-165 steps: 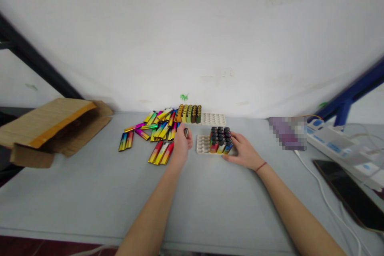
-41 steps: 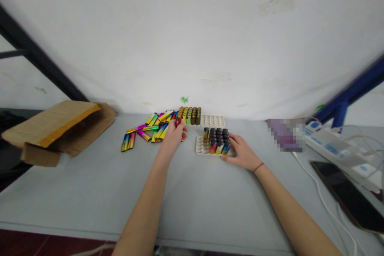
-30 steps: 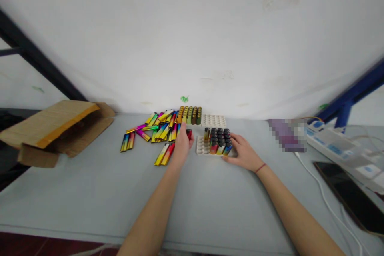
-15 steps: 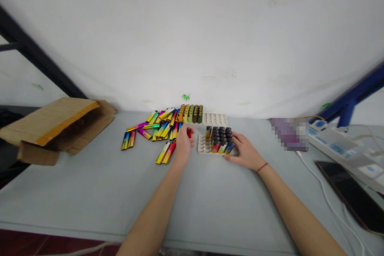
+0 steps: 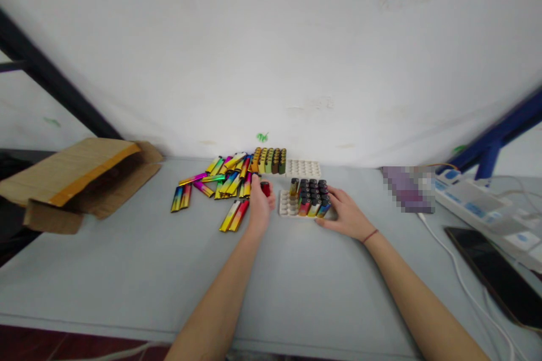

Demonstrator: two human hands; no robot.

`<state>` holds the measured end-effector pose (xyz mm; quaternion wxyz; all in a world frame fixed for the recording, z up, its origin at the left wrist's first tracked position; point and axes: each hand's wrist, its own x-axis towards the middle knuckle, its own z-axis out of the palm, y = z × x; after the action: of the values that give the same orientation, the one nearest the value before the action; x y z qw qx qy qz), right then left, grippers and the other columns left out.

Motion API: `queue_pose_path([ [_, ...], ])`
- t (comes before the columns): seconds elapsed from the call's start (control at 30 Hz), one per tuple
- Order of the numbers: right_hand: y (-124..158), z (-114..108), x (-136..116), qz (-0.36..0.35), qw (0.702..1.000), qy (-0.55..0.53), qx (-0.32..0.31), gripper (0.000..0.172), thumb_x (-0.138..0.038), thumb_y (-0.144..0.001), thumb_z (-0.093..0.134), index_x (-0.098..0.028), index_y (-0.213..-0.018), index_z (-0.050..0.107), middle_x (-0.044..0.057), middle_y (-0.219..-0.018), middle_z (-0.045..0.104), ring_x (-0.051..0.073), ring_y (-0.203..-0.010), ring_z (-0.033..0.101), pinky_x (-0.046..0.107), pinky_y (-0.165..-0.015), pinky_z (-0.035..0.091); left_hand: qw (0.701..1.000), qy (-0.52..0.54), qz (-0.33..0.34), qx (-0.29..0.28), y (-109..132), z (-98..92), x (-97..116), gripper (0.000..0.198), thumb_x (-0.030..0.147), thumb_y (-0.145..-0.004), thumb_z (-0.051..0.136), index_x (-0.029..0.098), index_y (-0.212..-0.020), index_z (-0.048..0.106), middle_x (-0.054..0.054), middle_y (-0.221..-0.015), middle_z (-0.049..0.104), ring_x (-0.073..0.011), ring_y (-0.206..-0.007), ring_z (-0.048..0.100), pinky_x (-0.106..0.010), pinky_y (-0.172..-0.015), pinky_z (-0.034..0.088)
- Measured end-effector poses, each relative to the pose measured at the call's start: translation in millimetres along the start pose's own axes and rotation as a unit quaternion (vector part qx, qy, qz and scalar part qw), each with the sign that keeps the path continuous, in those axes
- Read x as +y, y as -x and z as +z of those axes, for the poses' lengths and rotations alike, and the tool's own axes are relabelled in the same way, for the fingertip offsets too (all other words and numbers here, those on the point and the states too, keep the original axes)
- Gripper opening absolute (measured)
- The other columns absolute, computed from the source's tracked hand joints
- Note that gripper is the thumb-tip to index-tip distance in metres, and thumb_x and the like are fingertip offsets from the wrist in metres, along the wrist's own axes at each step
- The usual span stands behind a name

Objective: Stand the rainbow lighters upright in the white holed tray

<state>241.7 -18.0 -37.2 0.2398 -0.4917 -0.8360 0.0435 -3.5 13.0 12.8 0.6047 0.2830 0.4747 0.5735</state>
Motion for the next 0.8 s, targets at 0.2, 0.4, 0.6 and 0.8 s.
queue_pose_path([
  [0.2, 0.9, 0.3, 0.3, 0.000, 1.000, 0.006, -0.002, 0.065, -0.055, -0.081, 0.068, -0.011, -0.127, 0.057, 0.022, -0.135, 0.055, 0.037, -0.122, 0.054, 0.055, -0.108, 0.044, 1.000, -0.029, 0.001, 0.007, -1.6, -0.8, 1.5, 0.048, 0.058, -0.089, 0.041, 0.021, -0.059, 0.044, 0.009, -0.038, 0.024, -0.0060, -0.032, 0.016, -0.018, -0.035, 0.012],
  [0.4, 1.6, 1.8, 1.8, -0.003, 1.000, 0.003, 0.003, 0.064, -0.055, -0.081, 0.067, -0.013, -0.128, 0.055, 0.021, -0.135, 0.056, 0.037, -0.121, 0.055, 0.055, -0.107, 0.045, 0.995, -0.049, 0.083, -0.036, -2.5, -2.1, -4.3, 0.034, 0.042, -0.085, 0.038, 0.020, -0.064, 0.051, 0.008, -0.039, 0.025, -0.0069, -0.033, 0.018, -0.018, -0.036, 0.014],
  [0.6, 1.1, 1.4, 2.0, 0.001, 1.000, 0.005, 0.000, 0.065, -0.055, -0.081, 0.067, -0.013, -0.129, 0.055, 0.021, -0.135, 0.056, 0.037, -0.122, 0.055, 0.056, -0.107, 0.045, 0.998, -0.040, 0.048, -0.016, -0.5, -0.4, -3.5, 0.030, 0.037, -0.085, 0.038, 0.022, -0.060, 0.040, 0.008, -0.039, 0.024, -0.0071, -0.033, 0.019, -0.018, -0.036, 0.015],
  [0.8, 0.6, 0.8, 1.1, -0.001, 1.000, -0.002, 0.003, 0.063, -0.053, -0.080, 0.068, -0.015, -0.129, 0.055, 0.020, -0.135, 0.056, 0.037, -0.123, 0.054, 0.055, -0.108, 0.044, 0.995, -0.044, 0.071, -0.047, 0.6, -3.1, -4.2, 0.043, 0.057, -0.092, 0.032, 0.022, -0.067, 0.040, 0.009, -0.042, 0.029, -0.0081, -0.035, 0.024, -0.020, -0.037, 0.022],
])
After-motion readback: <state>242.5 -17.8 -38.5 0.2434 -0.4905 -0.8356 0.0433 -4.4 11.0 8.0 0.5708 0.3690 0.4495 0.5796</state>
